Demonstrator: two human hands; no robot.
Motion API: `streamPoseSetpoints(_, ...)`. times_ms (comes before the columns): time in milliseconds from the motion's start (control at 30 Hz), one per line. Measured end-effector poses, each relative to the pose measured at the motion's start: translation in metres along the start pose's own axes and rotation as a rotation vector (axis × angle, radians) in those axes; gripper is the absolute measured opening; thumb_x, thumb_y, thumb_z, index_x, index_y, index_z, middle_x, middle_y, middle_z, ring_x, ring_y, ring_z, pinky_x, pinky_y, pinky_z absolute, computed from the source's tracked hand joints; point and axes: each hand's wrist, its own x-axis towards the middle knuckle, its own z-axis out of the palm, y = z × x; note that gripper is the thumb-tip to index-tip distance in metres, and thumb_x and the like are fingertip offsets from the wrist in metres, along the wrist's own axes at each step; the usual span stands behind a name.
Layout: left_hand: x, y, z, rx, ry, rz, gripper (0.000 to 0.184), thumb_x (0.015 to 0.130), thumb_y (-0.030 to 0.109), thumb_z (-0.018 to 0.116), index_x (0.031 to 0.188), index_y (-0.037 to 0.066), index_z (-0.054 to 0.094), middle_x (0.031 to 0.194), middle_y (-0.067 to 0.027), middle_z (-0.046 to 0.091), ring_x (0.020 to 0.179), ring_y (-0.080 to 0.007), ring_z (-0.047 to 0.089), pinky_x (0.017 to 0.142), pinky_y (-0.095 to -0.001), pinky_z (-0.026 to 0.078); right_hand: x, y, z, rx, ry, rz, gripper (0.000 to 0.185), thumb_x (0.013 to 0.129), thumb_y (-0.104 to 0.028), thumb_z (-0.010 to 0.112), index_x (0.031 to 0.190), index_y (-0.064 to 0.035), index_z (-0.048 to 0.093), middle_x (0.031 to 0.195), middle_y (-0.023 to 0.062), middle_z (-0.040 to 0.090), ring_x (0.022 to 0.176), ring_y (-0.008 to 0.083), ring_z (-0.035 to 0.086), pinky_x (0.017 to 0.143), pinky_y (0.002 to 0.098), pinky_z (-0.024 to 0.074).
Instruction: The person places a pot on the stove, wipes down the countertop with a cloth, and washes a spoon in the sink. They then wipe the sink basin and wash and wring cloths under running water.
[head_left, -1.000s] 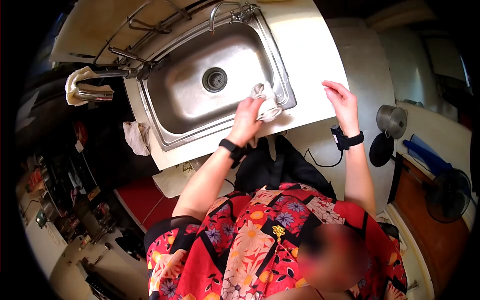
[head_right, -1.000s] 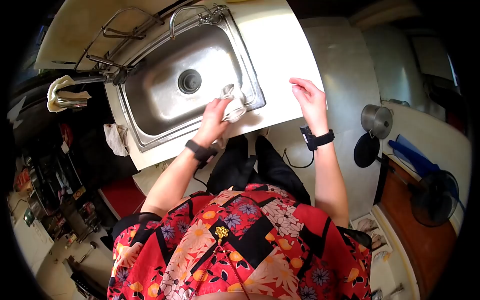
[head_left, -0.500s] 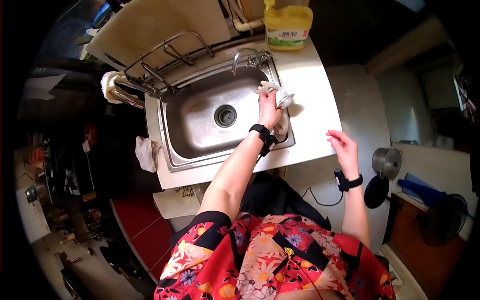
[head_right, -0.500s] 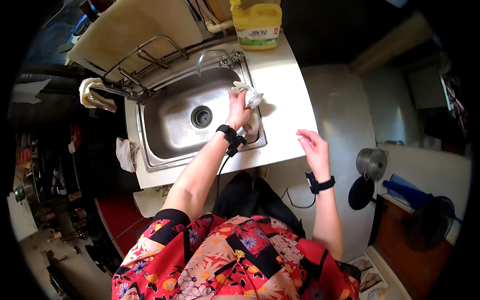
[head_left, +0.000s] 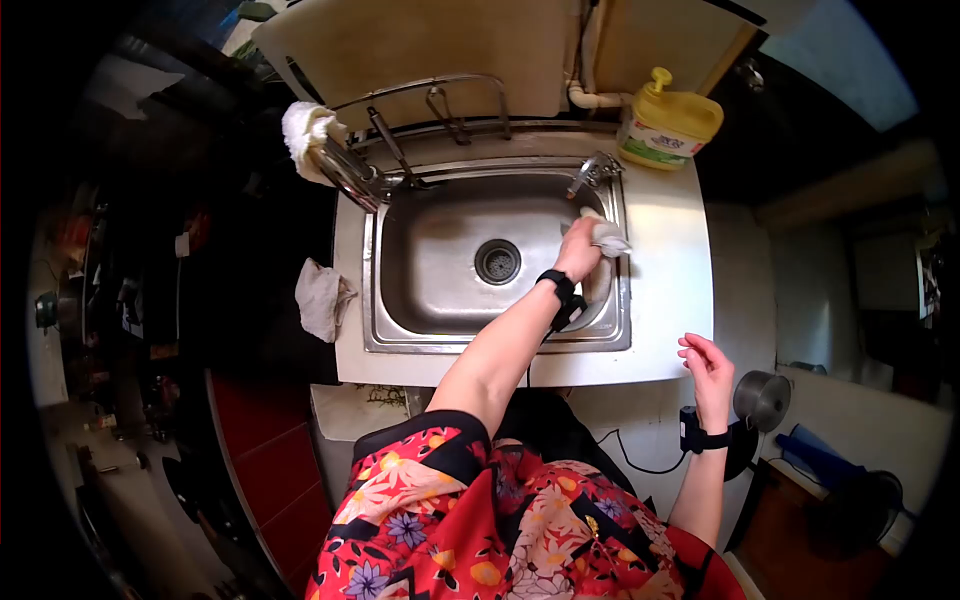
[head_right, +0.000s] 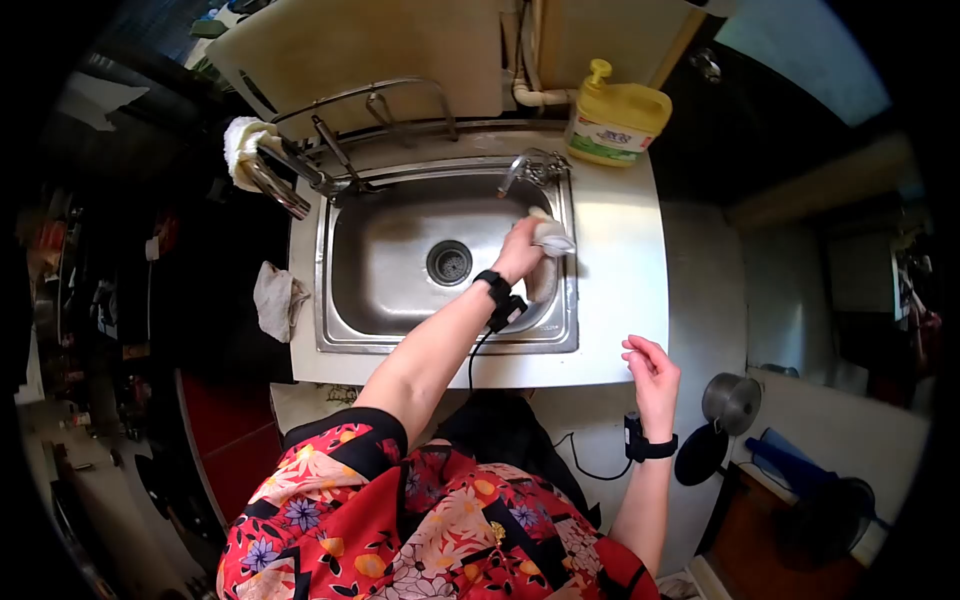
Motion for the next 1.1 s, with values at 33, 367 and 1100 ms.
streamPoseSetpoints(33, -0.002, -0.015, -0.007, -0.21, 0.057, -0.098, 0.036, 0.072, 0.001, 0.057, 0.108, 0.004, 0.056, 0.103, -0.0198, 0.061, 0.101, -0.0389, 0.057, 0.089, -0.0401, 0.045, 0.002, -0.001, 0.006, -0.007, -0.014, 0.003, 0.024, 0.086, 0.0, 0.055, 0.107, 0.0052, 0.063, 0.099, 0.0112, 0.066, 0.086, 0.0145, 0.061, 0.079, 0.0253, 0.0483)
streamPoseSetpoints(367, 0.02, 0.017, -0.149, -0.205, 0.776, 0.057, 0.037, 0.082, 0.01, 0.058, 0.116, 0.0, 0.047, 0.107, -0.0162, 0.06, 0.098, -0.0275, 0.058, 0.089, -0.0342, 0.043, 0.018, 0.004, 0.036, -0.011, -0.121, -0.013, 0.025, 0.088, -0.006, 0.056, 0.111, 0.0024, 0.062, 0.101, 0.0084, 0.066, 0.085, 0.0124, 0.061, 0.075, 0.024, 0.0472)
streamPoseSetpoints(1100, 0.114, -0.02, -0.093, 1.01, 0.305, -0.064, 0.055, 0.069, 0.038, 0.07, 0.115, 0.01, 0.059, 0.124, -0.0115, 0.052, 0.12, -0.0314, 0.042, 0.101, -0.049, 0.033, 0.26, -0.149, -0.017, -0.748, 0.143, -0.938, 0.04, 0.079, -0.008, 0.063, 0.118, -0.0041, 0.057, 0.126, 0.014, 0.053, 0.117, 0.0323, 0.047, 0.099, 0.0392, 0.0382)
